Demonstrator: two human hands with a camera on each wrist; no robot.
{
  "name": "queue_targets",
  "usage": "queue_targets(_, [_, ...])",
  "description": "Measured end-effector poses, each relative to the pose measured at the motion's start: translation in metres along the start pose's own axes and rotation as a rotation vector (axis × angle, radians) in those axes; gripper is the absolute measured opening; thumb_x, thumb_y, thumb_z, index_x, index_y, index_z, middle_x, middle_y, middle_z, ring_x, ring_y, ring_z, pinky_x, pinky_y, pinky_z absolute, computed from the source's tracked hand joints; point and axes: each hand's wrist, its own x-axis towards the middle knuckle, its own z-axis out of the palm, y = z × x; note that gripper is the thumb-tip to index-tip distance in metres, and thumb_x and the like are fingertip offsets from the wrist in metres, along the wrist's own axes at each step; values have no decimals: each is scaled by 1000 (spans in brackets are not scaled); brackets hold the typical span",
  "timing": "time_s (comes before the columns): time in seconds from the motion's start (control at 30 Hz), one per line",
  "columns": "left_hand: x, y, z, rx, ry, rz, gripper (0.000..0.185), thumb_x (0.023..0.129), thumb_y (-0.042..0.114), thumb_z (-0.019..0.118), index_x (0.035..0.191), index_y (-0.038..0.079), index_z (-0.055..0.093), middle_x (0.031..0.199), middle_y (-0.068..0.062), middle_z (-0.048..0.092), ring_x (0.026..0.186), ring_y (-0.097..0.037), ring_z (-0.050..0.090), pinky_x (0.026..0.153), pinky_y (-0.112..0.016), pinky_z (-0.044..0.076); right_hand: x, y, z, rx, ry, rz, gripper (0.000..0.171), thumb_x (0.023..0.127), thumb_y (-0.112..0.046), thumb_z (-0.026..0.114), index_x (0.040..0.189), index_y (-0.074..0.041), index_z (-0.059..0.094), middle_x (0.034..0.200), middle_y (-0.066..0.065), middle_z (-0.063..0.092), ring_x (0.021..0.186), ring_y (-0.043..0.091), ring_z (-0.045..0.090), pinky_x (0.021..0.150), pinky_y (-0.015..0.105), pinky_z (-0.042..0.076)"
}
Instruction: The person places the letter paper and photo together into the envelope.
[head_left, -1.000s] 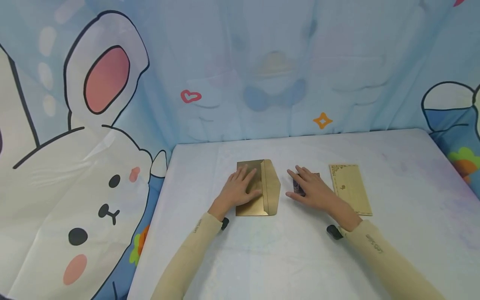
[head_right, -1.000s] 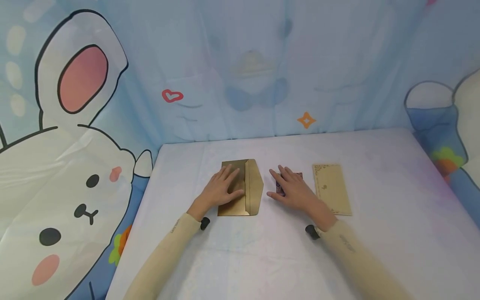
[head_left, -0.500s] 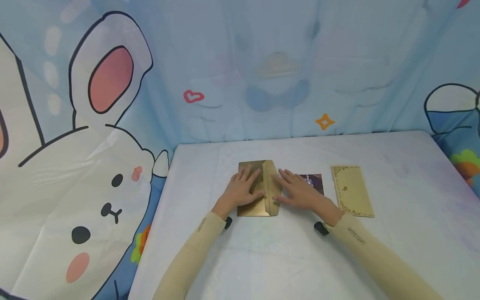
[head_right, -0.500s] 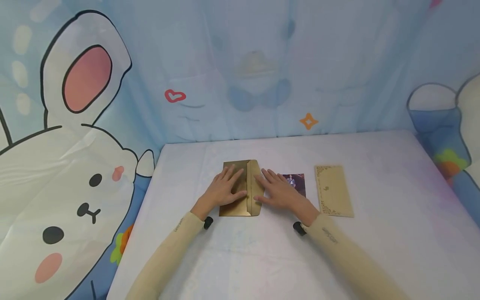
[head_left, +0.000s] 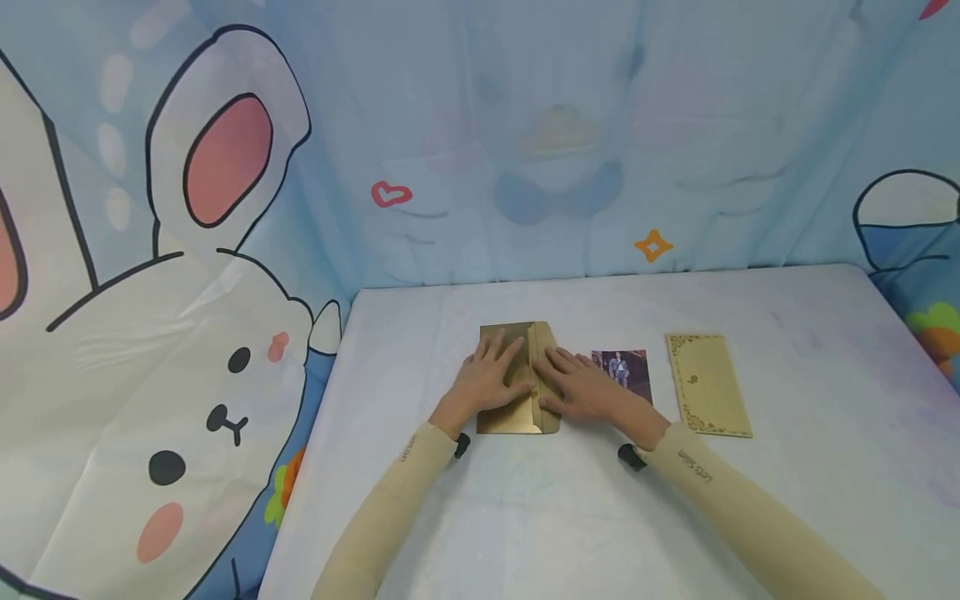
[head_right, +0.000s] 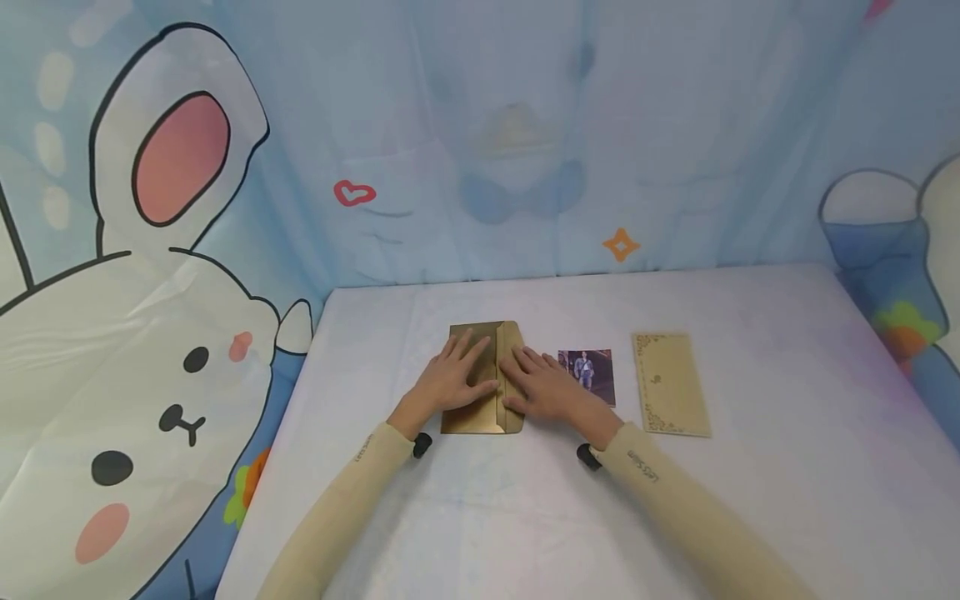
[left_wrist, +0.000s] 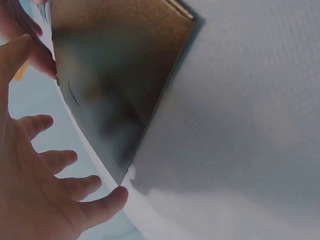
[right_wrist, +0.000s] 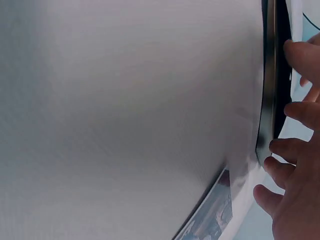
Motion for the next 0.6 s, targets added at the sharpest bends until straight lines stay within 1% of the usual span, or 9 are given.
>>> queue_targets(0.1, [1, 0, 2, -18, -7, -10, 82, 97, 68, 44, 163, 30, 14, 171, -8, 6, 155, -40, 14, 112, -58, 38, 1, 1, 3, -24, -9, -18, 68, 103, -42, 55, 157, -6, 34, 163, 27, 24, 151, 45, 24, 117, 64, 24])
queue_targets(0.23, [1, 1, 2, -26, -17, -17, 82, 97, 68, 44, 163, 31, 12, 171, -8, 4, 155, -40, 14, 109, -57, 42, 2, 0, 3, -19, -28, -33, 67, 103, -41, 55, 156, -6, 34, 163, 27, 23, 151, 45, 23, 118, 63, 24])
queue_targets(0.43, [0, 1, 2, -32, -11, -7, 83, 97, 69, 45, 163, 30, 13, 171, -9, 7, 155, -39, 16, 105, -56, 46, 4, 0, 2, -13, -54, -46, 67, 104, -42, 53, 156, -5, 34, 164, 26, 22, 152, 45, 21, 118, 62, 23])
queue_targets(0.6, [0, 0, 1, -29, -24, -18, 84, 96, 70, 44, 163, 30, 13, 171, -10, 7, 155, -38, 14, 106, -55, 45, 7, 2, 3, 2, -50, -61, 71, 102, -46, 54, 156, -3, 35, 164, 26, 22, 151, 45, 21, 119, 60, 24])
